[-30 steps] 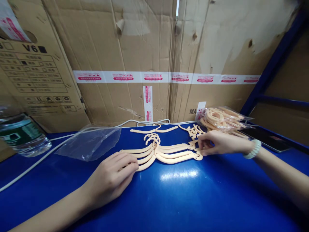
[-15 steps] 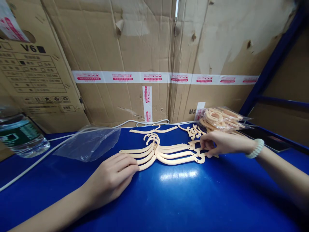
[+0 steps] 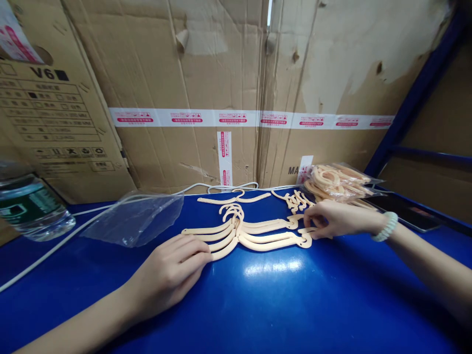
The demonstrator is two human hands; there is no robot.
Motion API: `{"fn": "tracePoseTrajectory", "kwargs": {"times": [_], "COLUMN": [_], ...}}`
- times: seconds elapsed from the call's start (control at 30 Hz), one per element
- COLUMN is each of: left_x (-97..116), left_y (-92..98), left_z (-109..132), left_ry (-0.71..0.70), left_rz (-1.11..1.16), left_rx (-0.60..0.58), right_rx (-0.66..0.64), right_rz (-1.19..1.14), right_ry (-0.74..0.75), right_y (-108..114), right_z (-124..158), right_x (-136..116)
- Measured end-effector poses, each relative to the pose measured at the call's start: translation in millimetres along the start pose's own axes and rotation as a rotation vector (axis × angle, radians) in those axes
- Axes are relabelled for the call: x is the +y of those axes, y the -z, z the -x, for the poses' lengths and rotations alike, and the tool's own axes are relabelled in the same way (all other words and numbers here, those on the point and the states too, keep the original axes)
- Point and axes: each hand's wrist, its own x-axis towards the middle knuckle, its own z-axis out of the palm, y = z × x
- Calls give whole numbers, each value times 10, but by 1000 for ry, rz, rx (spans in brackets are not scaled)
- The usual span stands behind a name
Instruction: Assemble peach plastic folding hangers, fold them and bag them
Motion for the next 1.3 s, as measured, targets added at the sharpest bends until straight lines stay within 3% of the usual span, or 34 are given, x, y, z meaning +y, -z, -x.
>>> {"fn": "tracePoseTrajectory", "kwargs": {"times": [0.27, 0.5, 0.6, 0.77, 0.9, 1.17, 1.3], "left_x": [-4, -5, -6, -2, 6, 18, 27], "left_y": [-23, -20, -19, -18, -13, 0, 16], "left_z": [23, 37, 31, 14, 7, 12, 14], "left_ry": [44, 36, 30, 11, 15, 41, 38], "left_rz": [-40, -61, -58, -54, -37, -65, -70], "left_rx": [-10, 1, 9, 39, 68, 83, 91], "right_rx": [195, 79, 93, 317, 448, 418, 356], "right_rz": [52, 3, -54, -124, -45, 145, 216], "right_ry": [33, 9, 40, 85, 135, 159, 167], "right_y": [-45, 14, 33, -5, -38, -44, -22], "right_z": [-66, -16, 1, -72, -289, -1081, -1252], "right_x": [74, 82, 31, -57, -82, -136, -228]}}
